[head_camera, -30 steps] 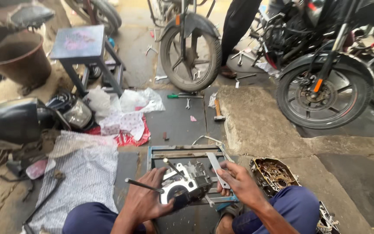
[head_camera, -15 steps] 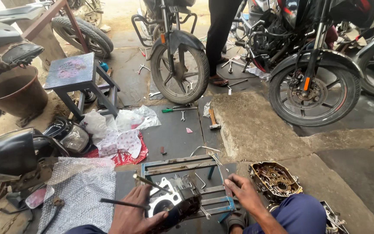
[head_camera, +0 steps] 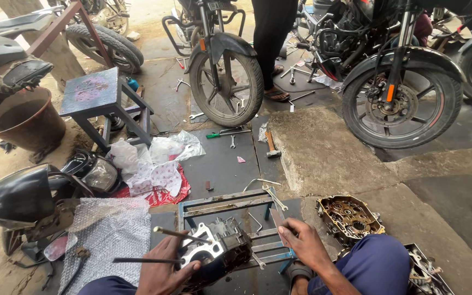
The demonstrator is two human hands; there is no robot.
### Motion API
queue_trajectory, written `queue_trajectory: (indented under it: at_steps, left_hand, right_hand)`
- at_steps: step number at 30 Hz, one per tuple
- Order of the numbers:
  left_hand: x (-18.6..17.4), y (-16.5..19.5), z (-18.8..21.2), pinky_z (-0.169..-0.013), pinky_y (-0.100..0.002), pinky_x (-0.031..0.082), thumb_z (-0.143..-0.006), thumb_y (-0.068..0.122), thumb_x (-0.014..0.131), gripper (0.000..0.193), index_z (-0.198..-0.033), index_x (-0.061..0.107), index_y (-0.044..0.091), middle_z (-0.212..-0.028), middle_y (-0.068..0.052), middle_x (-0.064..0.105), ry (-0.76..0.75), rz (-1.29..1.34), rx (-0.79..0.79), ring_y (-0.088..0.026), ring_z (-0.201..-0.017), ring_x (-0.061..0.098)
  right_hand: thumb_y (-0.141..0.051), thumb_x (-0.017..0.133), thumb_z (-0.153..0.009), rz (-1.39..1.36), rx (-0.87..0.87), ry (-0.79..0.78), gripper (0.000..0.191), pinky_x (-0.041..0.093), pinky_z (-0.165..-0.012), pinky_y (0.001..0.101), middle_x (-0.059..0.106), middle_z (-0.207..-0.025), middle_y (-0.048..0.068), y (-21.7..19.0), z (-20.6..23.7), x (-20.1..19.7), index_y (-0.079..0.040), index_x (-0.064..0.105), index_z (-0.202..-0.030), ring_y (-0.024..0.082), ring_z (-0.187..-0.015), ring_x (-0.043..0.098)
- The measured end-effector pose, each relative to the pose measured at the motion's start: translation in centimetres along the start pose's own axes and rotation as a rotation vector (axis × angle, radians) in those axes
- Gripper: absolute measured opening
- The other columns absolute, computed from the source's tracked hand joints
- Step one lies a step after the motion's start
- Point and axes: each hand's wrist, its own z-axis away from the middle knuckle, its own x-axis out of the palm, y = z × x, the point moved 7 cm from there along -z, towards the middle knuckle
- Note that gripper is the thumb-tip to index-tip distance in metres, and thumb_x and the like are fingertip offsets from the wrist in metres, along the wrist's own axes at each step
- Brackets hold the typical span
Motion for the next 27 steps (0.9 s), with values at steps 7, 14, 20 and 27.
queue_trajectory:
  at_steps: [7,14,20,27]
  left_hand:
    - [-1.5,1.8,-0.2,-0.078,-0.041,0.062,-0.073,0.082,0.059,0.094,-0.135,0.061,0.011,-0.099,-0.012,0.075,0.071,0.010,0.063,-0.025,-0.088,0.077]
    - [-1.5,1.9,-1.0,-0.075,-0.039,0.059,-0.076,0.081,0.057,0.075,-0.114,0.067,0.017,-0.091,-0.005,0.075,-0.055,-0.028,-0.117,-0.020,-0.081,0.075]
    - [-0.9,0.5,-2.0,-0.076,-0.041,0.060,-0.082,0.072,0.058,0.063,-0.112,0.067,0.017,-0.090,-0.006,0.076,-0.023,0.030,-0.145,-0.022,-0.080,0.075]
    - [1.7,-1.9,-3.6,-0.085,-0.042,0.060,-0.083,0.069,0.060,0.061,-0.123,0.064,0.023,-0.101,-0.006,0.076,-0.113,-0.067,-0.114,-0.022,-0.098,0.077]
  right_hand:
    - [-0.029,0.067,-0.094,0.048,0.040,-0.019,0.027,0.051,-0.059,0.0295,0.068,-0.064,0.004,-0.5,-0.2,0.1,-0.002,0.071,-0.089,0.009,-0.061,0.064]
    - [-0.030,0.066,-0.094,0.044,0.078,-0.052,0.027,0.050,-0.057,0.0283,0.067,-0.063,0.002,-1.5,-0.5,0.7,-0.004,0.072,-0.089,0.008,-0.059,0.063]
    - [-0.030,0.065,-0.098,-0.257,0.086,-0.264,0.029,0.047,-0.064,0.0279,0.061,-0.072,-0.001,-3.9,-1.8,3.7,-0.003,0.072,-0.090,0.010,-0.068,0.056]
    - [-0.035,0.061,-0.098,-0.112,0.017,-0.242,0.030,0.052,-0.074,0.0262,0.067,-0.079,-0.003,-6.2,-7.6,1.4,-0.007,0.072,-0.093,0.008,-0.075,0.062]
